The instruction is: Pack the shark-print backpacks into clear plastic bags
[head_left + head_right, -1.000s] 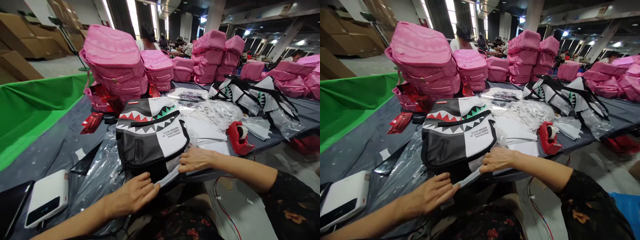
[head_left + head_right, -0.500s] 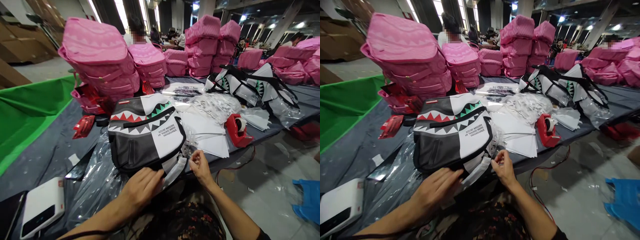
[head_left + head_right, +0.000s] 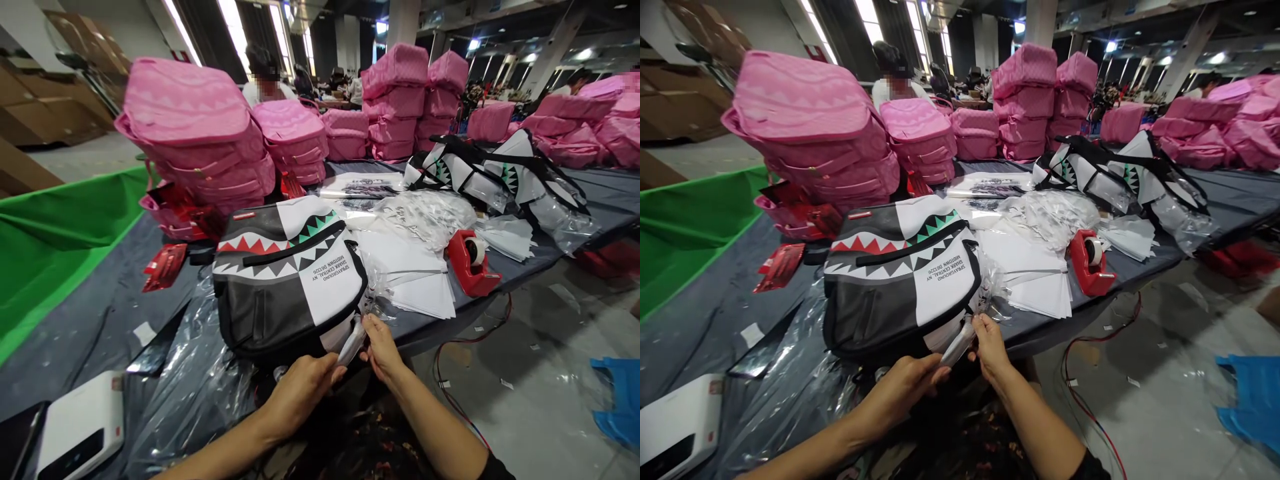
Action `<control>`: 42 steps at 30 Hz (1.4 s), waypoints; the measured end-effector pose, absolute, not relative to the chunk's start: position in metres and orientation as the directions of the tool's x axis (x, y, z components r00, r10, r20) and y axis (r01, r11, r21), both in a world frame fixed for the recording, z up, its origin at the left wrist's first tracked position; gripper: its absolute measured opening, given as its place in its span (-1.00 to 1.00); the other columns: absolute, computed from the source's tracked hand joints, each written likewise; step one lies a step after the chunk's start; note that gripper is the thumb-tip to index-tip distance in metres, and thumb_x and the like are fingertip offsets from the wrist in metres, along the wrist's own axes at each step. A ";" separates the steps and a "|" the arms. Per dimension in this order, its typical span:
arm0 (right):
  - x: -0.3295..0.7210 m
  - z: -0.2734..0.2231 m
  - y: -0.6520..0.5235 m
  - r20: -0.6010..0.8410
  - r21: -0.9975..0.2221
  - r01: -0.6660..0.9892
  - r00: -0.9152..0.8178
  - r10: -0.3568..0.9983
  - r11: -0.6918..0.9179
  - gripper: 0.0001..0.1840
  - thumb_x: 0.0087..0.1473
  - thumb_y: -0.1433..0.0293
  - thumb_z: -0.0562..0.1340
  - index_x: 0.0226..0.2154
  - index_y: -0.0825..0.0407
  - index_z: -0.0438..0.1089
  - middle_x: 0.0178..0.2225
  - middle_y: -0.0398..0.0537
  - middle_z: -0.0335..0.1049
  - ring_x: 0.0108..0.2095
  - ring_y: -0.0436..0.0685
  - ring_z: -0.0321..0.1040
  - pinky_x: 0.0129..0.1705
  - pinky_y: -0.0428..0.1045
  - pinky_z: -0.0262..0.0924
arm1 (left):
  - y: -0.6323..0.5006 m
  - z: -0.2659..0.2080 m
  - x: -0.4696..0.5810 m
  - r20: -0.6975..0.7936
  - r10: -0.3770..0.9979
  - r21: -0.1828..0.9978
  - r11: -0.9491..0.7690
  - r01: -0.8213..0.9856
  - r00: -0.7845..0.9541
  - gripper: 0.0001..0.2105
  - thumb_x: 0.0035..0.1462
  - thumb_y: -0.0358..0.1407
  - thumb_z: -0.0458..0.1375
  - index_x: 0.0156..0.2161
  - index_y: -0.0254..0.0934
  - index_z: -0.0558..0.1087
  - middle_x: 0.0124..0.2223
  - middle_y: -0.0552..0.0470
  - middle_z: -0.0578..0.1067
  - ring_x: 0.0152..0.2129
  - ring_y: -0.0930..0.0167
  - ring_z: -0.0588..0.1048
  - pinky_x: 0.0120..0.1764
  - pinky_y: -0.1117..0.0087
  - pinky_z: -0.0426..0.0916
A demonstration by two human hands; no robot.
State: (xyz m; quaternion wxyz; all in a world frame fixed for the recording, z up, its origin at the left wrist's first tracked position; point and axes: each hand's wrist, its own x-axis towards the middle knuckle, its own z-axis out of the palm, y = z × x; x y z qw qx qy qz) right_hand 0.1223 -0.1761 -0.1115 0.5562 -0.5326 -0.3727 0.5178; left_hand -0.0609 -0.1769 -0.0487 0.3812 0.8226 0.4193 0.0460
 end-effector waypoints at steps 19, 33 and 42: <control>0.157 -0.058 -0.155 0.386 -0.001 0.507 -0.795 0.468 0.862 -0.83 0.18 0.28 0.30 -0.27 0.04 0.37 -0.43 -0.15 0.46 -0.44 0.04 0.26 -0.27 0.02 -0.01 | -0.161 -0.115 -0.157 0.746 0.233 -0.249 -0.772 0.585 0.625 -0.63 0.17 -0.61 0.20 -0.02 -0.12 0.52 -0.27 0.08 0.53 -0.30 0.43 0.47 0.02 0.31 0.28; 0.156 -0.076 -0.154 0.431 -0.016 0.603 -0.716 0.549 0.798 -0.81 0.31 0.50 0.08 -0.34 0.05 0.31 -0.49 -0.12 0.40 -0.46 0.07 0.31 -0.30 -0.01 0.16 | -0.168 -0.016 -0.044 -0.006 0.620 0.537 -0.660 0.526 0.785 -0.64 0.41 -0.16 -0.15 -0.13 -0.33 0.43 -0.38 -0.03 0.54 -0.47 0.35 0.53 -0.38 0.41 0.38; 0.201 -0.052 -0.186 0.489 -0.282 0.603 -0.580 0.652 0.747 -0.62 0.26 0.17 0.25 -0.01 0.08 0.37 -0.04 0.11 0.48 0.01 0.13 0.38 0.07 0.01 0.26 | -0.152 -0.065 -0.057 -0.189 0.582 0.849 -0.308 0.430 0.791 -0.53 0.30 0.06 -0.12 -0.31 -0.24 0.45 -0.44 -0.01 0.56 -0.55 0.36 0.52 -0.47 0.44 0.38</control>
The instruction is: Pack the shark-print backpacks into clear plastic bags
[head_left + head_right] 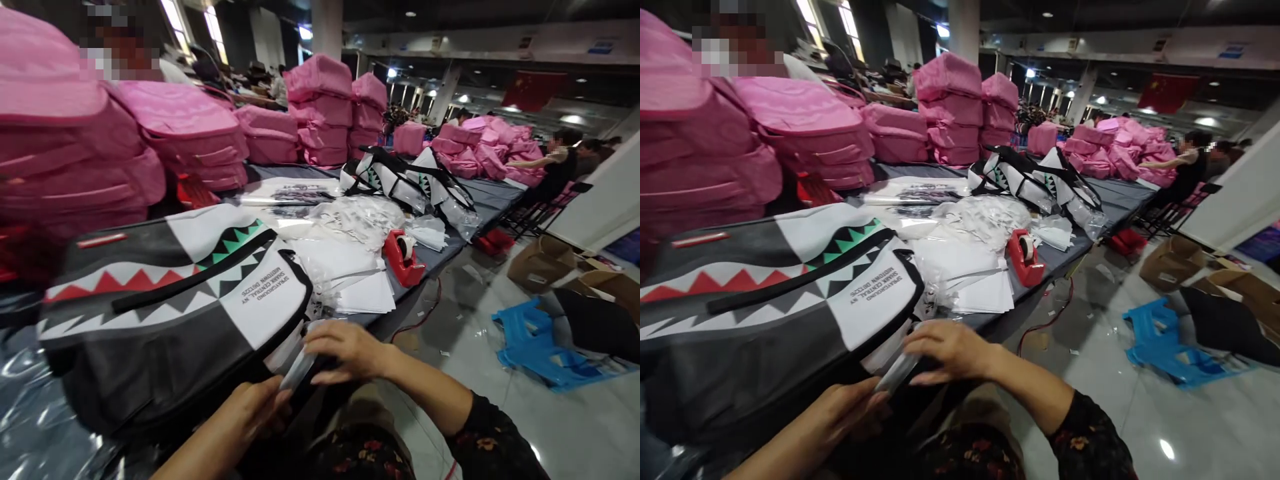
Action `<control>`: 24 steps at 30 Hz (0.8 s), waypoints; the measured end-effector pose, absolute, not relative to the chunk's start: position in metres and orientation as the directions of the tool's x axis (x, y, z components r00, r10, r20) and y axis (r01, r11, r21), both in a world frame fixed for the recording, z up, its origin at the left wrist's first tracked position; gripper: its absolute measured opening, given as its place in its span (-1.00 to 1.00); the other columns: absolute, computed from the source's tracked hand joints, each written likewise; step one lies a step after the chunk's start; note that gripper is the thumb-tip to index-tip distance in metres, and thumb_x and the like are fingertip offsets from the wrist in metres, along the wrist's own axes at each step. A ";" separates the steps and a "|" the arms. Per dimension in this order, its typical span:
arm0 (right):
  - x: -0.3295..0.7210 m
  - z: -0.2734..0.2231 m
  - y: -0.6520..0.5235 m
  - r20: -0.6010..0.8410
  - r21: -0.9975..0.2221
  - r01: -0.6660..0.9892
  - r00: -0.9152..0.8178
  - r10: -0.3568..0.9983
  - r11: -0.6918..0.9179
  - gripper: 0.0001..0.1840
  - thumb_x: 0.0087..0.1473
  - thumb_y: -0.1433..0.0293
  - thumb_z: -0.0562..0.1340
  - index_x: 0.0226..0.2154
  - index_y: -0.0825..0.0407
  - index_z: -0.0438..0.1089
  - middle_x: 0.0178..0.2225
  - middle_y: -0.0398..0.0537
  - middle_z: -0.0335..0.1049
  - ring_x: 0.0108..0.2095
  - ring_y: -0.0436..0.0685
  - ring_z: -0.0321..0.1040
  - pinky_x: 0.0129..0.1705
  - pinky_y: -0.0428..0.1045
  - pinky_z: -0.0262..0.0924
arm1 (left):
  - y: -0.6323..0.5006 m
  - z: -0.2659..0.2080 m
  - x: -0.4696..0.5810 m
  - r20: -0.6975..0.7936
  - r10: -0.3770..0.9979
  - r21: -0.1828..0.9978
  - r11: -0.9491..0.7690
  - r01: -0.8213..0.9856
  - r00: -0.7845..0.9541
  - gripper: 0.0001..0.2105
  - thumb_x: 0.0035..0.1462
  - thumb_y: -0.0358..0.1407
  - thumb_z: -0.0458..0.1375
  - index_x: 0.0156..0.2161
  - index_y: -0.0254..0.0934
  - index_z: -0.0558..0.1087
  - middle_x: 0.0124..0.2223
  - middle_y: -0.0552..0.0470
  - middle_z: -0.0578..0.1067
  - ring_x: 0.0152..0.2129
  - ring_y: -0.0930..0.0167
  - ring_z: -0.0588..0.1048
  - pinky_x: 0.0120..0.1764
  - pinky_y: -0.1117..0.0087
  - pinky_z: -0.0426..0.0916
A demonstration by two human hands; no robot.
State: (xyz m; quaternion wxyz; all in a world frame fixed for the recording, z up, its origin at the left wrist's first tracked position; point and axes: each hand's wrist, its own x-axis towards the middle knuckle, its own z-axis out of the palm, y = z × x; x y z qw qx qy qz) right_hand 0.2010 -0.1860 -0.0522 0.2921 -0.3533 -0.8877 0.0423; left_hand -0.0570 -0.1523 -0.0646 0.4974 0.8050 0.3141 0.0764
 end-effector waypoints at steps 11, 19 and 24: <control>0.440 -0.012 -0.172 0.142 -0.770 0.504 0.732 0.666 -0.390 -0.57 -0.04 0.05 0.30 -0.62 0.08 0.42 -0.67 -0.14 0.27 -0.49 0.08 0.26 -0.41 -0.05 0.14 | -0.138 -0.075 -0.041 -0.006 0.684 0.694 -0.523 0.495 0.730 -0.68 0.31 -0.02 -0.09 -0.26 -0.18 0.36 -0.56 0.15 0.43 -0.62 0.43 0.41 -0.52 0.48 0.17; 0.442 -0.029 -0.166 0.036 -0.882 0.324 0.771 0.635 -0.343 -0.56 -0.28 0.04 0.43 -0.62 0.10 0.43 -0.63 -0.11 0.34 -0.50 0.05 0.22 -0.43 -0.06 0.07 | -0.153 -0.076 -0.040 0.253 0.651 0.295 -0.757 0.583 0.716 -0.78 0.32 -0.23 -0.11 -0.28 -0.19 0.34 -0.60 0.11 0.45 -0.65 0.35 0.51 -0.59 0.45 0.10; 0.429 -0.028 -0.187 0.103 -0.947 0.254 0.818 0.566 -0.195 -0.71 -0.16 0.19 0.38 -0.53 0.04 0.36 -0.54 -0.11 0.41 -0.46 0.04 0.26 -0.43 -0.10 0.13 | -0.152 -0.071 -0.042 0.151 0.660 0.431 -0.714 0.552 0.736 -0.81 0.33 -0.23 -0.11 -0.27 -0.17 0.29 -0.62 0.17 0.39 -0.69 0.39 0.45 -0.58 0.45 0.07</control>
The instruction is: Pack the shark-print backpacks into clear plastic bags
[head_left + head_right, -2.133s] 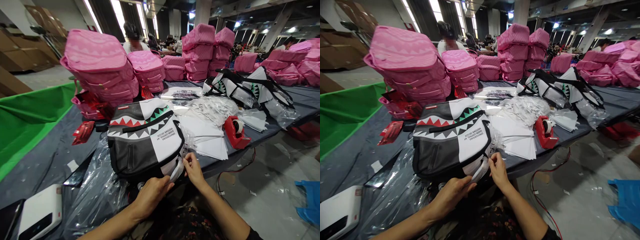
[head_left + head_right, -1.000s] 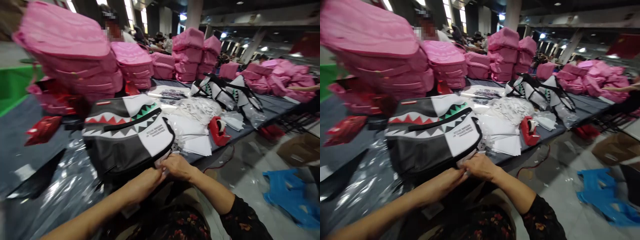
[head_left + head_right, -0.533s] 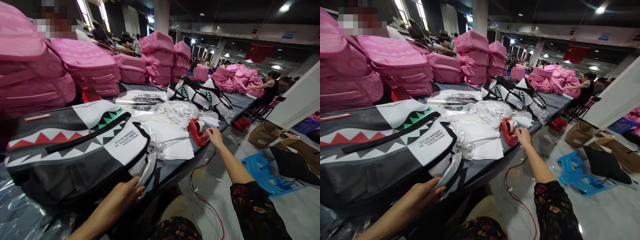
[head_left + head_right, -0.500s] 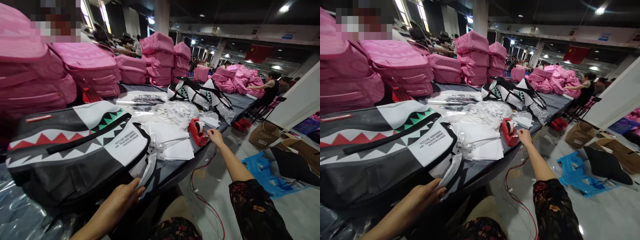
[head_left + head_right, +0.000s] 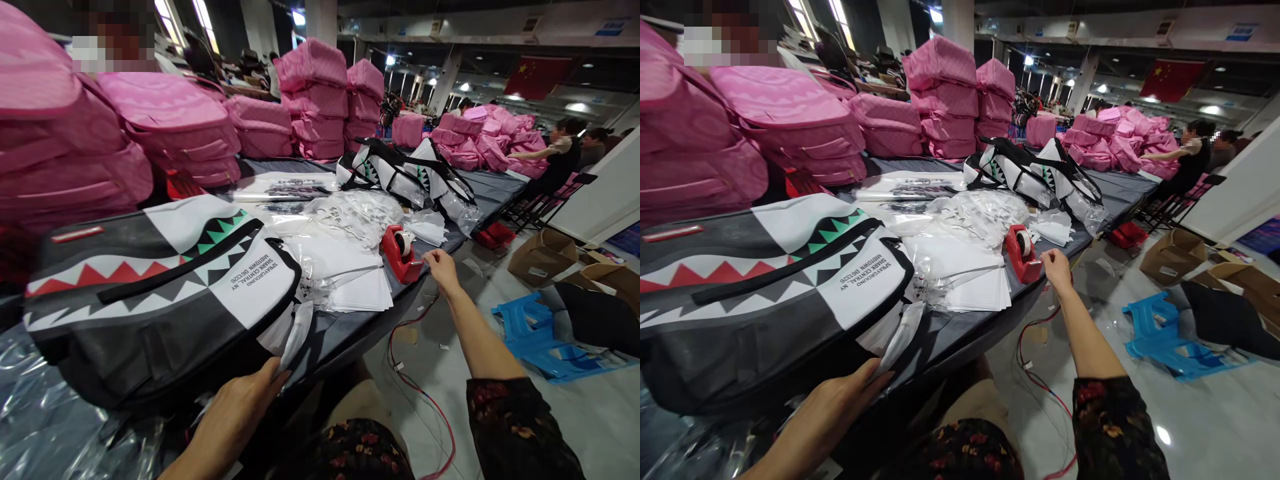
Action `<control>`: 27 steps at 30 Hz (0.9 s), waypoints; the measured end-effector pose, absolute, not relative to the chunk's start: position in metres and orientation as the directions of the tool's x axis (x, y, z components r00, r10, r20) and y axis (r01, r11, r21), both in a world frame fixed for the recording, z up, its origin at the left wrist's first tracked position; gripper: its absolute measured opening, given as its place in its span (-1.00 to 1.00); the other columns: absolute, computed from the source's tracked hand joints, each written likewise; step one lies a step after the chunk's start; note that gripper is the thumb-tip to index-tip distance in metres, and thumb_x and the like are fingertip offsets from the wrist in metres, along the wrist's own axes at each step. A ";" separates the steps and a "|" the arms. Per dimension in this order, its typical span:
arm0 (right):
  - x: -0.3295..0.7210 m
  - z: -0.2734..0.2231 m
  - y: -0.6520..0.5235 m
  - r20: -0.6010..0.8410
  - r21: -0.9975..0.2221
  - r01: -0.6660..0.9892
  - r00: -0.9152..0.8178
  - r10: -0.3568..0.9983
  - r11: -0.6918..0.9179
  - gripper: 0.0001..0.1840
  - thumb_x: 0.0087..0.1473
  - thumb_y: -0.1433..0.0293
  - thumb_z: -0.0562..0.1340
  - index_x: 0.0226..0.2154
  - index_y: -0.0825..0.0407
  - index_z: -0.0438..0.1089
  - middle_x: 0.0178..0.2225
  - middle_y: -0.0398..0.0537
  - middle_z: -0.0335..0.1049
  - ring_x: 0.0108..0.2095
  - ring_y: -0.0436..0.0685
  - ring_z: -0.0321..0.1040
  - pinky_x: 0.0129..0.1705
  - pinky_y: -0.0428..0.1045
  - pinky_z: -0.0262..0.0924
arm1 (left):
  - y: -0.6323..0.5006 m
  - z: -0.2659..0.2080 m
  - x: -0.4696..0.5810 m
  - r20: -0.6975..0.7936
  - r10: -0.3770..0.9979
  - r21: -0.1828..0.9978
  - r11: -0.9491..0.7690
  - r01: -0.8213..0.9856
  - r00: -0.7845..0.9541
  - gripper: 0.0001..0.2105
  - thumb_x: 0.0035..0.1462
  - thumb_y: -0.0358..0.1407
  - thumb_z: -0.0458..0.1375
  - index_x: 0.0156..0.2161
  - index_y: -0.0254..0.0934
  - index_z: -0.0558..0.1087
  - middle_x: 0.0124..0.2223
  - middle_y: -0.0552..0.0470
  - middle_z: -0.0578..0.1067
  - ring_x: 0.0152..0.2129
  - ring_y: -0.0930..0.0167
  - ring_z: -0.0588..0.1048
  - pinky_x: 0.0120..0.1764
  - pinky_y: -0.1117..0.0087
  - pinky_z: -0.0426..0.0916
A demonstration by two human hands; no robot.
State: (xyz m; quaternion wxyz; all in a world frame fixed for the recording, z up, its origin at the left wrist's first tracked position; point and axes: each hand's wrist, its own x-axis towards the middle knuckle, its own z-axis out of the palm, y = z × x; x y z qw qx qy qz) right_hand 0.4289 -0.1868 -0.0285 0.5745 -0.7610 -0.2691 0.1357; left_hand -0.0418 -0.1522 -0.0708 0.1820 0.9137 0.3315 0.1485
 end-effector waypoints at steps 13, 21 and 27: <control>0.177 -0.089 -0.206 -0.113 -0.833 -0.545 0.337 0.935 0.096 -0.47 -0.02 -0.01 0.41 -0.44 -0.02 0.16 -0.66 -0.36 0.10 -0.70 -0.14 -0.10 -0.73 -0.24 -0.21 | -0.150 -0.044 -0.032 -0.190 0.769 0.683 -0.344 0.644 0.611 -0.45 -0.12 0.26 0.22 -0.44 -0.21 0.25 -0.62 0.24 0.16 -0.63 0.51 0.10 -0.55 0.48 -0.09; 0.104 -0.106 -0.217 -0.091 -0.860 -0.510 0.154 0.984 0.000 -0.41 -0.06 -0.10 0.39 -0.41 -0.02 0.16 -0.69 -0.40 0.13 -0.71 -0.16 -0.05 -0.67 -0.22 -0.12 | -0.154 -0.034 -0.029 -0.220 0.783 0.654 -0.325 0.683 0.582 -0.42 -0.11 0.29 0.17 -0.44 -0.25 0.29 -0.63 0.25 0.12 -0.64 0.52 0.09 -0.58 0.46 -0.11; 0.107 -0.118 -0.208 -0.119 -0.898 -0.436 0.105 0.987 -0.062 -0.38 -0.06 -0.17 0.34 -0.41 -0.03 0.13 -0.71 -0.40 0.16 -0.73 -0.15 -0.06 -0.68 -0.22 -0.16 | -0.155 -0.036 -0.026 -0.129 0.816 0.678 -0.342 0.650 0.564 -0.53 0.15 0.14 -0.04 -0.51 -0.24 0.27 -0.63 0.19 0.17 -0.65 0.51 0.11 -0.54 0.45 -0.03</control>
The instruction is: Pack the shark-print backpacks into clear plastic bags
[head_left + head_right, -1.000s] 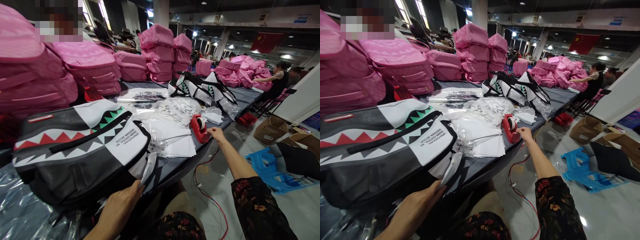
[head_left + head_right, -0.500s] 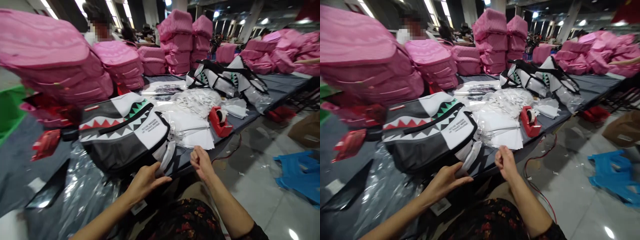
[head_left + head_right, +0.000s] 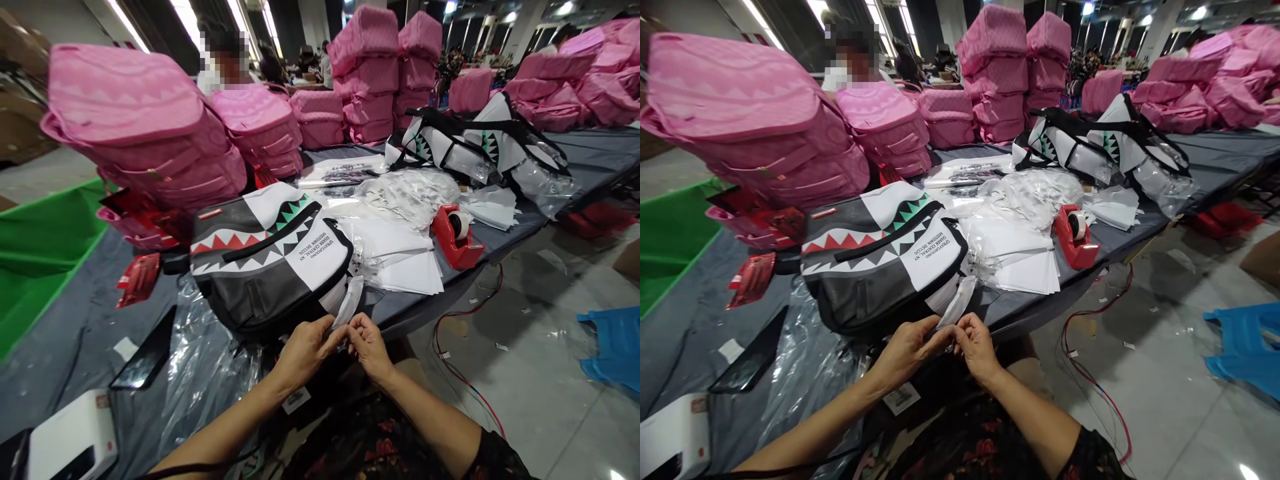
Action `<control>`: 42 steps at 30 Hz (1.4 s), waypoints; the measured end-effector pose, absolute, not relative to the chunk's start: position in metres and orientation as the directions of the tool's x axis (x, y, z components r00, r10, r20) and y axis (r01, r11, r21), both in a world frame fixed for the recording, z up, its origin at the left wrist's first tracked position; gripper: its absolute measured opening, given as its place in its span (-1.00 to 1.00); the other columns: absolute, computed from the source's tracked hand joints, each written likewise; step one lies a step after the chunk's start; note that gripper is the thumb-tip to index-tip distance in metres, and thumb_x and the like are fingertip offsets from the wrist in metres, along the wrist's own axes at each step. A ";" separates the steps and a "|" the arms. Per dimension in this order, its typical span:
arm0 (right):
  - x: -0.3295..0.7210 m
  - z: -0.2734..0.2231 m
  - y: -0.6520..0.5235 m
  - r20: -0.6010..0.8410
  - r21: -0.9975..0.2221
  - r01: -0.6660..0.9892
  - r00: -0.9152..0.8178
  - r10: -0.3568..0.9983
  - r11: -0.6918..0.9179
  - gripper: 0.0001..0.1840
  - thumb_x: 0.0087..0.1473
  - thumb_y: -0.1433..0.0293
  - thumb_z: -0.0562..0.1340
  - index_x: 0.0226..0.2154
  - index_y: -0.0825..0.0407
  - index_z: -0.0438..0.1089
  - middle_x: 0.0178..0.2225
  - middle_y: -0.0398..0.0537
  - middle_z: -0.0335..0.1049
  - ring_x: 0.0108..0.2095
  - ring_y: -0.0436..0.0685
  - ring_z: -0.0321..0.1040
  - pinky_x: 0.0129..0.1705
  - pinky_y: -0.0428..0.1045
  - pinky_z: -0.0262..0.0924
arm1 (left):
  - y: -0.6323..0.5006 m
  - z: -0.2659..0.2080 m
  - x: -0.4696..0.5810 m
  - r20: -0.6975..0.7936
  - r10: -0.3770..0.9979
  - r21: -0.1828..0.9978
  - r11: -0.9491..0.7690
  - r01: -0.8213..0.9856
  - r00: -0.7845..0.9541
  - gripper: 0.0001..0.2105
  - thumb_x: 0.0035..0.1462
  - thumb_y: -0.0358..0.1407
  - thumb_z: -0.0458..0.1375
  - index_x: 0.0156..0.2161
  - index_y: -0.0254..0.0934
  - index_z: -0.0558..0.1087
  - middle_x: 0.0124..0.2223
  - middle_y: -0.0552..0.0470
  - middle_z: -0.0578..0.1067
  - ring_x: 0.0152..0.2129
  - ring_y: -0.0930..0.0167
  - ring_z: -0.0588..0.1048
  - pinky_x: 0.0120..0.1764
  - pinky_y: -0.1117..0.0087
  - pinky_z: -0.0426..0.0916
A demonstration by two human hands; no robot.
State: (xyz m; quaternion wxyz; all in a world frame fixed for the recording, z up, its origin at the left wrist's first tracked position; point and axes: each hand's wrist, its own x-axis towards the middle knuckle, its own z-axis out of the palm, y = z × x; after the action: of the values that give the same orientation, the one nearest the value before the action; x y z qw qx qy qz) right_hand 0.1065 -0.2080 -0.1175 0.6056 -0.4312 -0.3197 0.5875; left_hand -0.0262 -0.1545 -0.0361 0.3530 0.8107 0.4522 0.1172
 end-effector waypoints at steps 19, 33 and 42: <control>0.101 -0.123 -0.196 -0.253 -0.916 -0.347 0.118 0.960 -0.199 -0.39 -0.07 -0.10 0.30 -0.18 0.00 0.20 -0.73 -0.41 0.22 -0.80 -0.11 0.03 -0.77 -0.22 -0.12 | -0.150 -0.040 -0.028 -0.175 0.782 0.681 -0.343 0.647 0.598 -0.63 0.22 -0.12 -0.05 -0.01 -0.24 0.45 -0.56 0.10 0.43 -0.64 0.41 0.34 -0.51 0.47 0.12; 0.107 -0.099 -0.219 -0.333 -0.570 -0.775 -0.087 0.939 -0.274 -0.44 -0.19 0.11 0.51 -0.25 0.04 0.33 -0.74 -0.49 0.04 -0.77 -0.20 -0.23 -0.75 -0.24 -0.35 | -0.152 -0.044 -0.027 -0.147 0.810 0.707 -0.315 0.634 0.567 -0.55 0.22 -0.08 -0.02 0.05 -0.30 0.47 -0.56 0.10 0.37 -0.62 0.42 0.31 -0.52 0.50 0.13; 0.115 -0.100 -0.205 -0.048 -0.289 -0.884 -0.370 0.928 -0.368 -0.74 0.00 0.29 0.38 -0.30 0.02 0.35 -0.68 -0.46 -0.04 -0.74 -0.21 -0.47 -0.79 -0.30 -0.44 | -0.154 -0.040 -0.034 -0.018 0.829 0.745 -0.362 0.560 0.559 -0.55 0.26 -0.10 0.04 0.17 -0.28 0.33 -0.56 0.20 0.41 -0.67 0.49 0.31 -0.52 0.55 0.17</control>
State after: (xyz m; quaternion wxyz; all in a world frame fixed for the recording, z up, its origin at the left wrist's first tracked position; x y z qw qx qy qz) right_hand 0.1154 -0.2054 -0.0999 0.5518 -0.1018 -0.1075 0.8207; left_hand -0.0345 -0.1537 -0.0404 0.3641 0.8043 0.4319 0.1845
